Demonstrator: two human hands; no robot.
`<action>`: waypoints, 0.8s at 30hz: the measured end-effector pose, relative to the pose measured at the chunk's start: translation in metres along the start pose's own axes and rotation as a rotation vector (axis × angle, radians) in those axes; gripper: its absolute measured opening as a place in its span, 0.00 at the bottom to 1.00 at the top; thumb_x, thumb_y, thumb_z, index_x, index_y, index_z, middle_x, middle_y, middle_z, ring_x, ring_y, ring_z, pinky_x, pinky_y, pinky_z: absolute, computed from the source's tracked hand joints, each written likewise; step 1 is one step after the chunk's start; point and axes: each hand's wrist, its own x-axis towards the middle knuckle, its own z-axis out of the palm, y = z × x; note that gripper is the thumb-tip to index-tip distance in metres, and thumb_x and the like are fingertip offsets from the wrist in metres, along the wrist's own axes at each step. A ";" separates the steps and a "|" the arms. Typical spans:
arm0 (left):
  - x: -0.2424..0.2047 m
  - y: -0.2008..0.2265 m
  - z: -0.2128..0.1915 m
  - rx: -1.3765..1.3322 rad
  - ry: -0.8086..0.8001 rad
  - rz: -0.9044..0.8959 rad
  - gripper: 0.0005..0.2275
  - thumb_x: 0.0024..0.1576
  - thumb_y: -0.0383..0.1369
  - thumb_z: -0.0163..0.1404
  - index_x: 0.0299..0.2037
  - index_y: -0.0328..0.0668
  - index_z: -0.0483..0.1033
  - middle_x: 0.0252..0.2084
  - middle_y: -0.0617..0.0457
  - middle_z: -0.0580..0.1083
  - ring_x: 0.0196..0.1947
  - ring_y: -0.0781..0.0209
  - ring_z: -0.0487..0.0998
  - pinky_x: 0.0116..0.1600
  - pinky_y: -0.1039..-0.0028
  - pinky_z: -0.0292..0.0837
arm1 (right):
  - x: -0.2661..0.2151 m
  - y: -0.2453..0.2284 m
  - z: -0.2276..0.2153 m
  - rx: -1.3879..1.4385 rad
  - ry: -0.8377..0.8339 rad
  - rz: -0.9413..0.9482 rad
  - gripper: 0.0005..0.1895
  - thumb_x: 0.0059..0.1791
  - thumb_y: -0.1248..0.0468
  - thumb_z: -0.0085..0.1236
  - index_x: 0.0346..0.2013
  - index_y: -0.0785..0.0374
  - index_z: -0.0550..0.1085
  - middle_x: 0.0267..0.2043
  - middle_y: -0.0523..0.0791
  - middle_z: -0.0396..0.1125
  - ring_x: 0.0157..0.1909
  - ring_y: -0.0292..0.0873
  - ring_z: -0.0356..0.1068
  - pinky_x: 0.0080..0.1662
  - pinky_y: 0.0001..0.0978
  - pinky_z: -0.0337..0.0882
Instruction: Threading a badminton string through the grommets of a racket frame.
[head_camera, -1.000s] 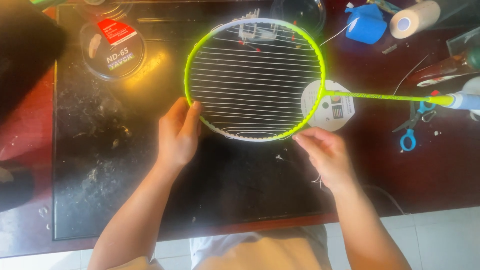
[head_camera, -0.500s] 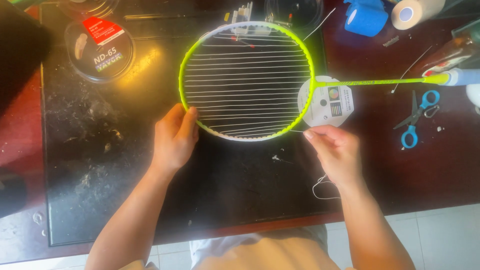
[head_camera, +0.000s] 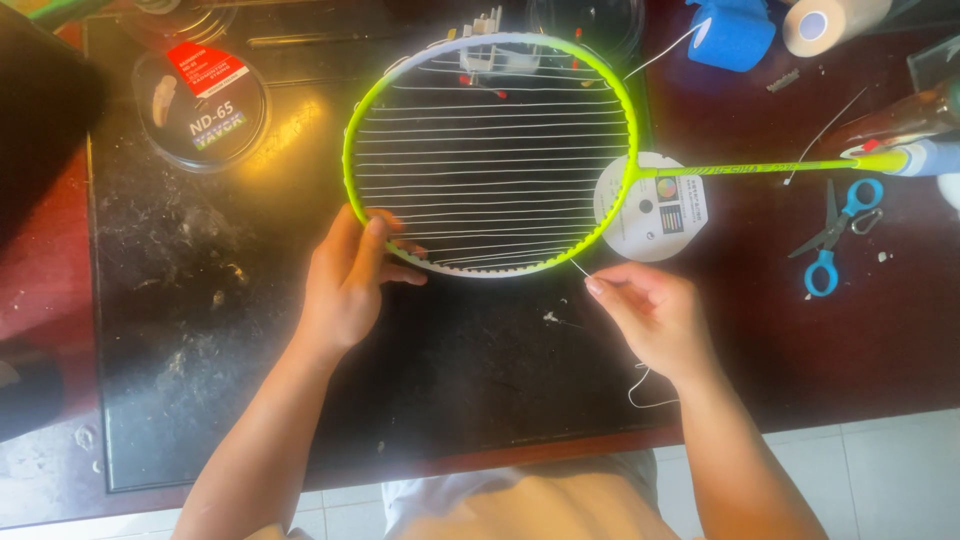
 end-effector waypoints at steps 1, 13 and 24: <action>-0.001 0.003 0.001 -0.083 -0.008 0.006 0.11 0.68 0.36 0.35 0.50 0.37 0.66 0.42 0.49 0.74 0.37 0.54 0.83 0.39 0.65 0.85 | 0.000 -0.002 -0.001 -0.024 -0.013 -0.009 0.08 0.50 0.62 0.63 0.39 0.63 0.81 0.20 0.36 0.67 0.22 0.26 0.59 0.27 0.20 0.57; -0.040 0.012 -0.006 -0.340 -0.088 0.038 0.08 0.70 0.34 0.37 0.52 0.39 0.62 0.39 0.43 0.76 0.42 0.46 0.83 0.47 0.57 0.83 | -0.013 -0.021 -0.019 0.185 -0.057 0.043 0.19 0.51 0.64 0.61 0.57 0.60 0.77 0.20 0.36 0.61 0.23 0.26 0.53 0.27 0.21 0.52; -0.052 -0.008 -0.021 -0.343 -0.126 0.031 0.07 0.69 0.33 0.36 0.51 0.39 0.61 0.39 0.42 0.76 0.44 0.43 0.83 0.47 0.57 0.82 | 0.006 -0.023 -0.010 0.953 -0.085 0.272 0.15 0.56 0.58 0.49 0.55 0.60 0.70 0.18 0.33 0.46 0.19 0.28 0.45 0.23 0.23 0.44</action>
